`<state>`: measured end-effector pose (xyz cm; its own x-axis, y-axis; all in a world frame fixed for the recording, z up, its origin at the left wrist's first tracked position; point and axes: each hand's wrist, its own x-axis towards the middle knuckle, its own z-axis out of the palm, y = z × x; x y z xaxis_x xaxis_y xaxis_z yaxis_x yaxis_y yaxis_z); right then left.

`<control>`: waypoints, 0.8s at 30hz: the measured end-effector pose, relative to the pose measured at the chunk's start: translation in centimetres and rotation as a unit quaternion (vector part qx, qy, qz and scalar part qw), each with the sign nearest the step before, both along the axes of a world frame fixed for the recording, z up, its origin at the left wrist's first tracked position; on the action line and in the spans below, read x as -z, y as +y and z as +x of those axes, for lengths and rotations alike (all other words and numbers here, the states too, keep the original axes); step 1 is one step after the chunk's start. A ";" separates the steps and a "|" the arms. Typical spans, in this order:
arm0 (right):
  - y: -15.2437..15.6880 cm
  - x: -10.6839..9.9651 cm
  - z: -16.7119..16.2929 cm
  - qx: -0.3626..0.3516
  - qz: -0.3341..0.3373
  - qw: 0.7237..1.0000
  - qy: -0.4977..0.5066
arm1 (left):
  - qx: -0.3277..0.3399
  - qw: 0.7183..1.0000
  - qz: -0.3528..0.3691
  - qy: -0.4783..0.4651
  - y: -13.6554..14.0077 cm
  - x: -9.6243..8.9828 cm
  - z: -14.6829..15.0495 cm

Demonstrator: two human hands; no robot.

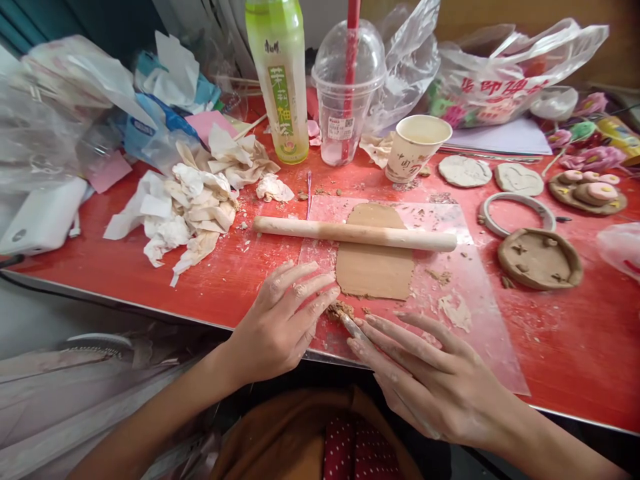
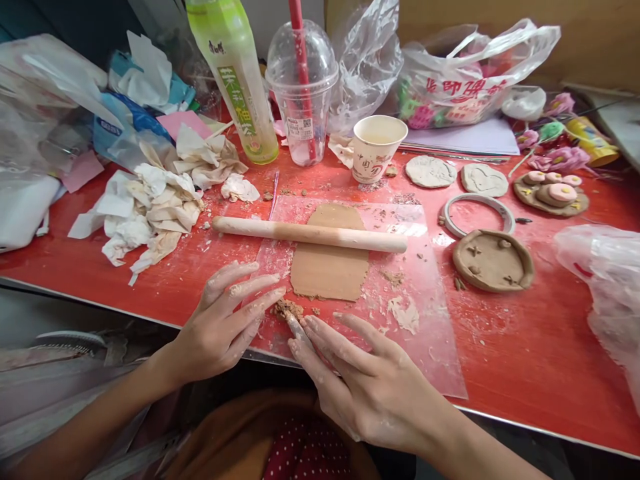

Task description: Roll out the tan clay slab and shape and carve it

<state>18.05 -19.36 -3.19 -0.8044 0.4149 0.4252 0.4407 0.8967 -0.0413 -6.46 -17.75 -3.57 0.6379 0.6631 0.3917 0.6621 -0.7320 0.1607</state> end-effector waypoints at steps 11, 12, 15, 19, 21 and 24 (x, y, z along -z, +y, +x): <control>0.7 -0.7 2.4 -0.067 -0.168 0.976 0.120 | -0.055 0.997 -0.037 -0.043 0.2 0.2 0.2; 0.7 -0.7 2.6 -0.090 -0.178 0.973 0.112 | -0.056 0.997 -0.040 -0.046 0.2 0.2 0.2; 0.5 -0.6 2.4 -0.141 -0.178 0.970 0.090 | -0.032 0.998 -0.051 -0.027 0.3 0.0 0.2; 0.1 -0.2 1.5 -0.139 -0.139 0.974 0.110 | 0.021 0.998 -0.046 0.026 0.2 -0.5 0.6; -0.2 -0.1 1.5 -0.131 -0.133 0.975 0.123 | 0.021 0.998 -0.038 0.043 0.2 -0.6 0.8; -0.6 -0.2 2.5 -0.103 -0.150 0.971 0.153 | 0.009 0.999 -0.017 0.045 0.2 -0.7 0.9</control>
